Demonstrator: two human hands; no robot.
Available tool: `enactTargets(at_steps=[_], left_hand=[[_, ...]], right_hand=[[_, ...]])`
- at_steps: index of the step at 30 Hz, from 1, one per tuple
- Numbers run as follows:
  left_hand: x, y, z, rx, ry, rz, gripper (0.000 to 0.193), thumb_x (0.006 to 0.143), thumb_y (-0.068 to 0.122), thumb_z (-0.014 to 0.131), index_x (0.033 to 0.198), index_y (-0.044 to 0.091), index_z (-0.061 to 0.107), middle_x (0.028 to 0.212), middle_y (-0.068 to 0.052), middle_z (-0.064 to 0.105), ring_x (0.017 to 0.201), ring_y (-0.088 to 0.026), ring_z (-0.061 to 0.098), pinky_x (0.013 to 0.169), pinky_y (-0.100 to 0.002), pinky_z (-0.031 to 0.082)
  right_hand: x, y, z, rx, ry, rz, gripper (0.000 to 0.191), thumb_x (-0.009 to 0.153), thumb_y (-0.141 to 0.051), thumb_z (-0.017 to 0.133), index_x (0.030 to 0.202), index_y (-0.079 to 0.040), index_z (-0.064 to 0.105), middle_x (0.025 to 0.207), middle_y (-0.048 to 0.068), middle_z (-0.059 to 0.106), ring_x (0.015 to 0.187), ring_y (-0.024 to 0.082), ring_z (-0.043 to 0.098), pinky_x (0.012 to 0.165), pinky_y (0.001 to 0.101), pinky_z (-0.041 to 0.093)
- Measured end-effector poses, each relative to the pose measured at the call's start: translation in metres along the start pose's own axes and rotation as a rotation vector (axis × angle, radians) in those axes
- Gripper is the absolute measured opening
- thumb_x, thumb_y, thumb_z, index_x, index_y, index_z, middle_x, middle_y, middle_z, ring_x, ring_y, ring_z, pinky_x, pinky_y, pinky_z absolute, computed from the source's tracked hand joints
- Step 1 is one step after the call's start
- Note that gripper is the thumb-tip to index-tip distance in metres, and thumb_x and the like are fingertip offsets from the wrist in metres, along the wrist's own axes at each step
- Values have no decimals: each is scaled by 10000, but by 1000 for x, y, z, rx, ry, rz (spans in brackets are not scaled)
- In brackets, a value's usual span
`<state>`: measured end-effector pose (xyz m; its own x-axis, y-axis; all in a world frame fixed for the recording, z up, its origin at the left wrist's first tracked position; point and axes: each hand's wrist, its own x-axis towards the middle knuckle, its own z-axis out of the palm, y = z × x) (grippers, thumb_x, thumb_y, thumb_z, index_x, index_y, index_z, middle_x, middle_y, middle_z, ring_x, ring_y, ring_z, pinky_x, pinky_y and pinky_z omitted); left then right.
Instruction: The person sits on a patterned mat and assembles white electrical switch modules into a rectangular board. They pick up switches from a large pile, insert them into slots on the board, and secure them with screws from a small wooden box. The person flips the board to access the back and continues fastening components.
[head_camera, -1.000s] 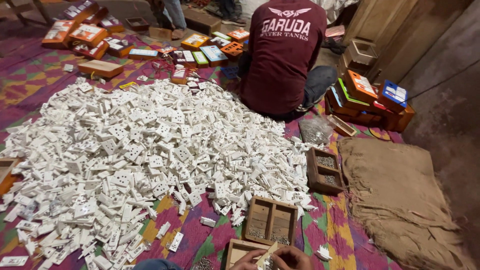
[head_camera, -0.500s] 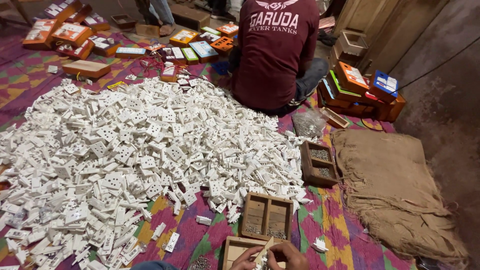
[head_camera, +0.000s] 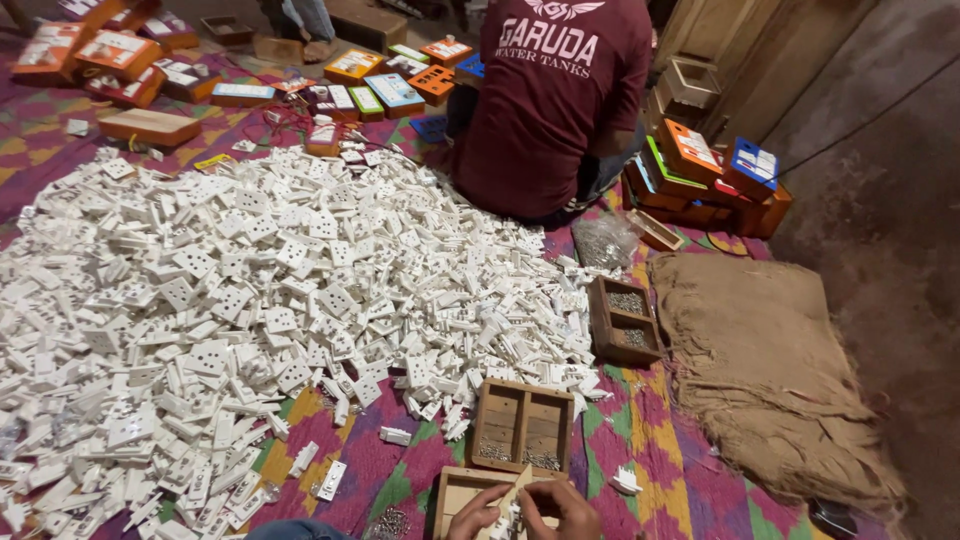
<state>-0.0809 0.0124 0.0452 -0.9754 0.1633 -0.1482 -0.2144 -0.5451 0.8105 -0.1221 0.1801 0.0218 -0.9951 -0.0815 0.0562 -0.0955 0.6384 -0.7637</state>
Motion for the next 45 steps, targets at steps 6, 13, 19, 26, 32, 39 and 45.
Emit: enactTargets(at_steps=[6, 13, 19, 26, 32, 39, 45], left_hand=[[-5, 0, 0, -119, -25, -49, 685, 848, 283, 512, 1448, -47, 509, 1362, -236, 643, 1272, -295, 627, 1094, -390, 478], [-14, -3, 4, -300, 20, -106, 673, 836, 260, 520, 1438, -40, 501, 1100, -242, 719, 810, -285, 724, 714, -386, 604], [-7, -14, -5, -114, 15, -125, 696, 845, 253, 548, 1484, -16, 492, 1075, -240, 651, 879, -249, 717, 763, -351, 597], [-10, -15, -8, -140, 62, -174, 693, 836, 256, 551, 1460, -37, 478, 1102, -172, 651, 947, -221, 714, 803, -339, 598], [-13, -18, -7, -249, 77, -177, 694, 831, 227, 568, 1460, -47, 465, 961, -160, 620, 765, -231, 711, 673, -348, 595], [-15, -15, -9, -133, 99, -159, 701, 873, 282, 594, 1490, -39, 513, 988, -137, 617, 852, -173, 687, 751, -293, 566], [-15, -15, -3, -120, 144, -221, 718, 778, 292, 605, 1438, 23, 514, 883, -115, 557, 755, -220, 649, 672, -331, 546]], right_hand=[[-7, -5, -2, 137, 46, -69, 133, 778, -100, 819, 889, -26, 810, 810, 93, 807, 757, 164, 836, 702, 309, 671], [-5, -3, -7, 166, -48, -25, 176, 808, -124, 803, 967, -48, 813, 842, 75, 793, 741, 167, 826, 671, 307, 670], [-8, -7, -10, 116, -58, -12, 144, 841, -149, 798, 904, -20, 789, 831, 76, 783, 767, 152, 820, 692, 297, 652], [-11, -15, -10, 120, -12, -82, 146, 847, -147, 779, 895, -9, 787, 803, 76, 783, 762, 149, 816, 686, 291, 645], [-12, -19, -8, 170, -3, 27, 160, 845, -142, 788, 899, 8, 791, 801, 88, 790, 751, 154, 810, 693, 290, 644], [-11, -19, -8, 253, -30, 33, 166, 824, -122, 797, 926, 9, 794, 856, 87, 791, 795, 162, 804, 719, 292, 654], [-8, -18, -11, 258, -100, 126, 166, 831, -138, 806, 943, -15, 809, 868, 84, 817, 813, 155, 799, 706, 298, 637]])
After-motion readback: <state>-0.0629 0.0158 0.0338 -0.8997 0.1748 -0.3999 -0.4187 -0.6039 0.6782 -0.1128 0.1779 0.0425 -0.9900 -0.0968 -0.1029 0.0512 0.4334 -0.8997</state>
